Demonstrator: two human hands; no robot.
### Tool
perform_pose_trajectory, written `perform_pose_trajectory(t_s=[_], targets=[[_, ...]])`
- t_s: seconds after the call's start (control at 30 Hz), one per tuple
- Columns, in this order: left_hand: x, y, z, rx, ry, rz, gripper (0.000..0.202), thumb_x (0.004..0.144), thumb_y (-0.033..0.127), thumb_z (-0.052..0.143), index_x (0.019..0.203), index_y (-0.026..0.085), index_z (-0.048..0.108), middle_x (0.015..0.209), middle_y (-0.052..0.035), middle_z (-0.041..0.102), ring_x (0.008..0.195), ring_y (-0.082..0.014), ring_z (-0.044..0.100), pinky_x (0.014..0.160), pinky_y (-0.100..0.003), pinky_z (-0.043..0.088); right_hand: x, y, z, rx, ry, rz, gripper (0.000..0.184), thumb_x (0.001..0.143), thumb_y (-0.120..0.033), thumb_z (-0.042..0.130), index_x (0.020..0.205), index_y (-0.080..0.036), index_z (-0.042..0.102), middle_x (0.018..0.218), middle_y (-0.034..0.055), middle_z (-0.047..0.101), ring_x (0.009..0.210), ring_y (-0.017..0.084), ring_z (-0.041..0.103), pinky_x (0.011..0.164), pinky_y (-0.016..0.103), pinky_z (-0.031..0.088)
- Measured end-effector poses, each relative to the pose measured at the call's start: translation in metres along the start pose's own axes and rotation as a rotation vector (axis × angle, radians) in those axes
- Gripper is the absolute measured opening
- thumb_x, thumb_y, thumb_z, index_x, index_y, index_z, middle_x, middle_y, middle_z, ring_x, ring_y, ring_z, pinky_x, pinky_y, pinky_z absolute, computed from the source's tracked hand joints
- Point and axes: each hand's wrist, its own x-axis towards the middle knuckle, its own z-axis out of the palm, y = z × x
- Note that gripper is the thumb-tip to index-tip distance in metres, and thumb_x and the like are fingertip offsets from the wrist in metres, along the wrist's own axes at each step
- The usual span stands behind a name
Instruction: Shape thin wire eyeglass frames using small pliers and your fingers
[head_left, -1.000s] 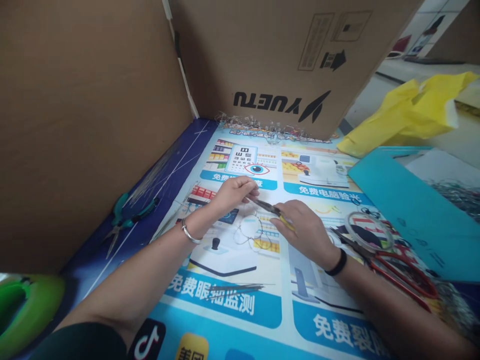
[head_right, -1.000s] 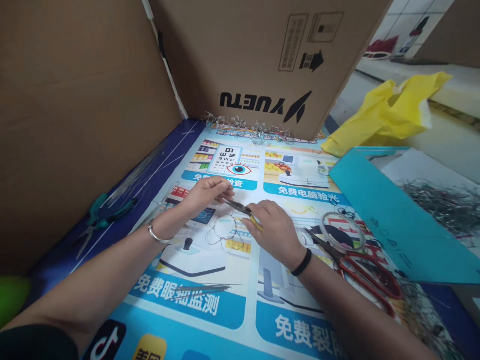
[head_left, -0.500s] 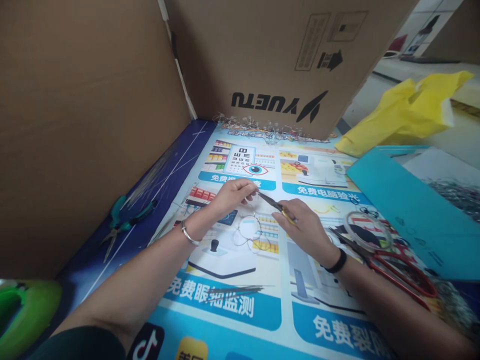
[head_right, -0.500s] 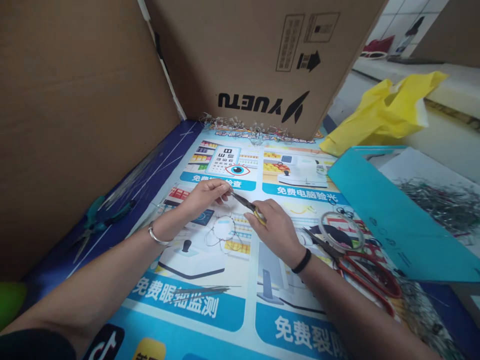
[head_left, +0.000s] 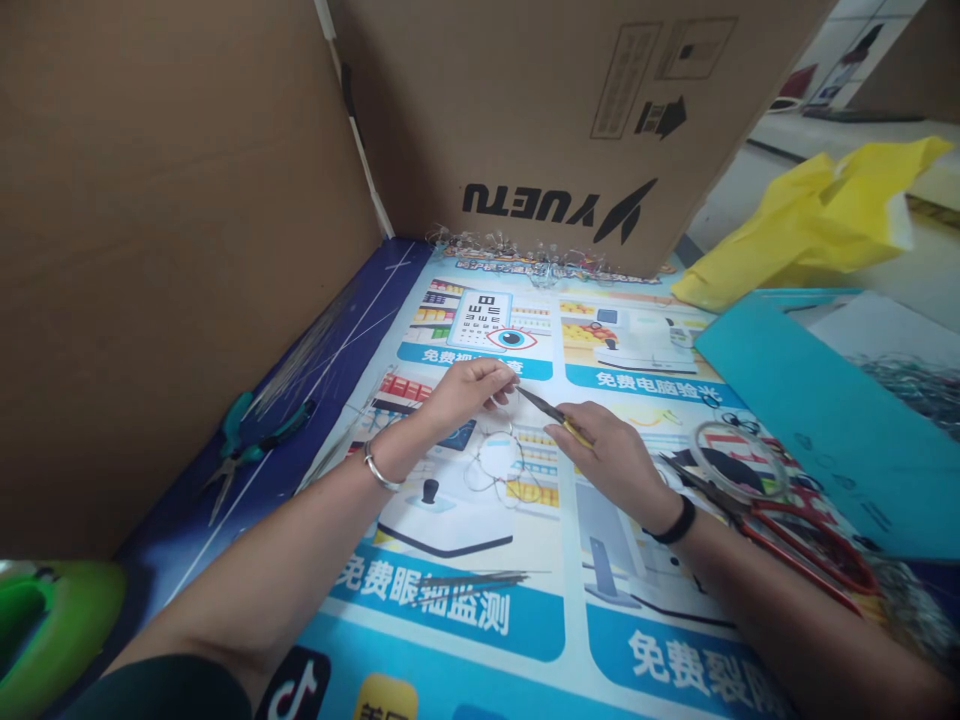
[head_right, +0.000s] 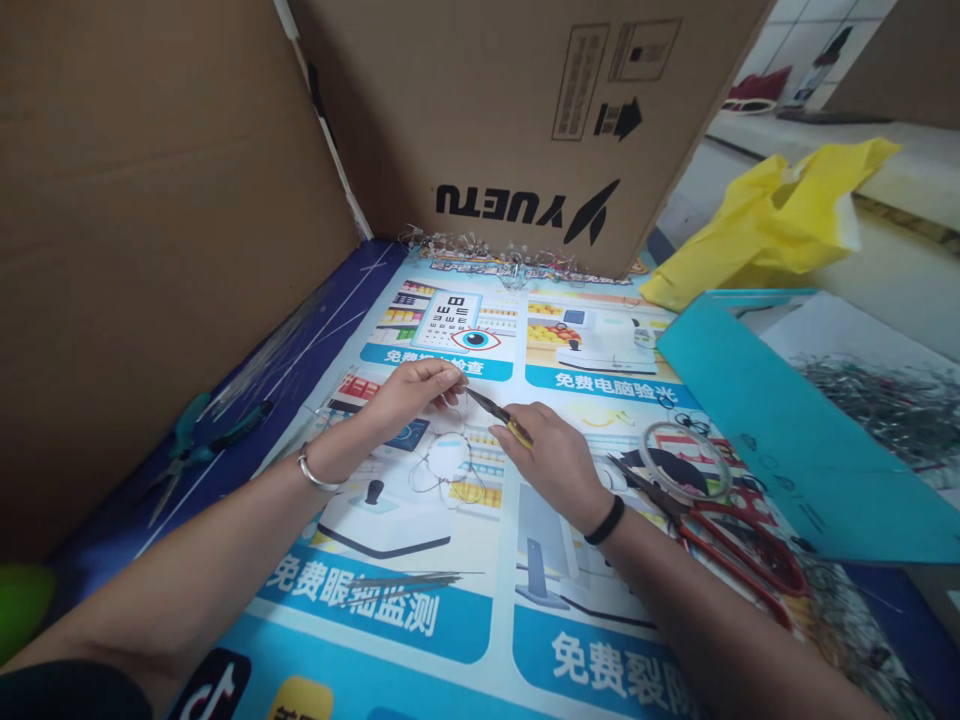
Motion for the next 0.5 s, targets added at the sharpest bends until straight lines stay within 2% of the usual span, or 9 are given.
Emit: perform_pose_trajectory(t_s=[0.33,0.5], targets=[[0.0019,-0.0018,-0.0024,-0.096,0.003,-0.051,0.025,0.075,0.038,0.060,0.076,0.013,0.061,0.073,-0.0033,0.064,0.055,-0.0079,0.057,0.051,-0.020,0.043,0.0029,0.0042,0.0004,-0.005,0.027,0.041,0.033,0.087,-0.045,0.044,0.101,-0.020,0.060,0.093,0.0064,0.064,0.087,0.020,0.058,0.077,0.032,0.046],[0.0037,-0.0049,-0.0010,-0.070,0.067,-0.028,0.020,0.074,0.033,0.059,0.074,0.014,0.060,0.067,-0.0016,0.063,0.049,-0.0071,0.055,0.050,-0.020,0.043,0.0021,0.0027,0.0006,-0.019,0.020,0.022,0.033,0.087,-0.045,0.044,0.102,-0.020,0.060,0.094,0.0064,0.064,0.086,0.020,0.059,0.076,0.032,0.046]])
